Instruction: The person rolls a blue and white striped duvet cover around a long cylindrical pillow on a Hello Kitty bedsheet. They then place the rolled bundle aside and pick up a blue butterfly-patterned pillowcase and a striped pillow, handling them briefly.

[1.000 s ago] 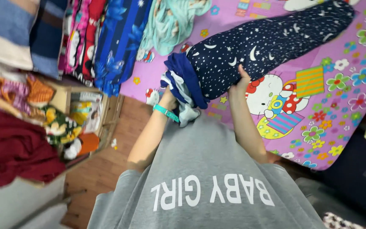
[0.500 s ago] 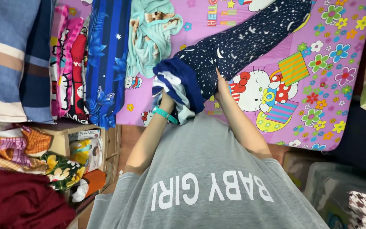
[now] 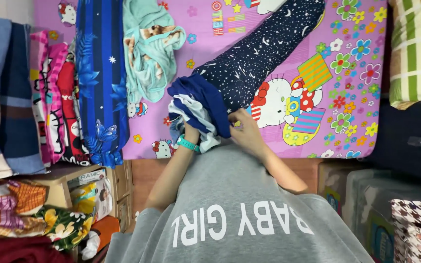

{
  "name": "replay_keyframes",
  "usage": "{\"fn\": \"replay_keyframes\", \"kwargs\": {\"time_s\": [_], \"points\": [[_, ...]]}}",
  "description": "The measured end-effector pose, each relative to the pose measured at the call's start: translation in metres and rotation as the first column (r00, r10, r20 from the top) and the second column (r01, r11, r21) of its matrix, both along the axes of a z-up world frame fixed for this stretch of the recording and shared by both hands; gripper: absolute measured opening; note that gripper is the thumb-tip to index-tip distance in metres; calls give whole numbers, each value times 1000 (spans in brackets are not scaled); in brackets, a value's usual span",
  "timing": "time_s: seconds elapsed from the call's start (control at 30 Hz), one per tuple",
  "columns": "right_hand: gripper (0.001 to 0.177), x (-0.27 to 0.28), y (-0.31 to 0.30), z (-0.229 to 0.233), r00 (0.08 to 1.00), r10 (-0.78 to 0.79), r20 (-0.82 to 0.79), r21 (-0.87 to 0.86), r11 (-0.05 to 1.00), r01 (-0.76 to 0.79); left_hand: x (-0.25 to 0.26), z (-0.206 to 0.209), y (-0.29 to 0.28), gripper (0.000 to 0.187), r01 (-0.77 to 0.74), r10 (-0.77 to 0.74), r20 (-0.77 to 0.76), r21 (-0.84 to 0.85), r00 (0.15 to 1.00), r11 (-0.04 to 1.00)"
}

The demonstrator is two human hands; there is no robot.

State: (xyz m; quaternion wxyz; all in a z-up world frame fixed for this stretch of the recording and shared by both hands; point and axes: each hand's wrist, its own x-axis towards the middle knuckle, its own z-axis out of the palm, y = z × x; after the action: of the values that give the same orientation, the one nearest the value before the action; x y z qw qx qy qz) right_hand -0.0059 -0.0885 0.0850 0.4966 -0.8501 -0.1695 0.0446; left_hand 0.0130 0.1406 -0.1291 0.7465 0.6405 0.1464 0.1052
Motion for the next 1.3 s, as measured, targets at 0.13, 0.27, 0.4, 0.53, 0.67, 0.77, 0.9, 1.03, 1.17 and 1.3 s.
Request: {"fn": "replay_keyframes", "kwargs": {"time_s": [0.13,0.27,0.4,0.53,0.67,0.77,0.9,1.03,1.17,1.3], "points": [[28,2,0,3,879,243,-411,226,961,-160,-5,4,-5,33,3,-3,3,76,1000,997],[25,21,-2,-8,506,344,-791,552,757,349,-7,22,-13,34,8,-13,27,170,1000,985],[25,44,-17,2,555,278,-784,382,921,79,-14,49,-19,35,68,-81,41,257,996,964],[23,71,-22,38,730,471,-495,283,882,-377,-16,75,-38,35,154,-187,70,334,980,930],[21,102,5,44,963,78,-260,-26,996,-88,-29,89,-52,36,249,-306,75,420,949,873],[23,146,3,9,982,-100,161,16,995,99,-28,87,-48,37,263,-327,66,453,943,852],[15,179,-76,-73,942,-335,14,-10,942,335,-15,73,-33,38,214,-262,66,403,963,890],[11,127,-109,-137,766,-246,-594,219,867,448,18,60,-32,38,191,-234,99,327,967,926],[22,54,-82,-128,660,39,-750,498,690,526,37,51,-34,39,216,-256,105,294,961,931],[26,47,-53,-84,776,13,-630,747,284,602,42,46,-18,40,224,-258,93,279,962,934]]}}
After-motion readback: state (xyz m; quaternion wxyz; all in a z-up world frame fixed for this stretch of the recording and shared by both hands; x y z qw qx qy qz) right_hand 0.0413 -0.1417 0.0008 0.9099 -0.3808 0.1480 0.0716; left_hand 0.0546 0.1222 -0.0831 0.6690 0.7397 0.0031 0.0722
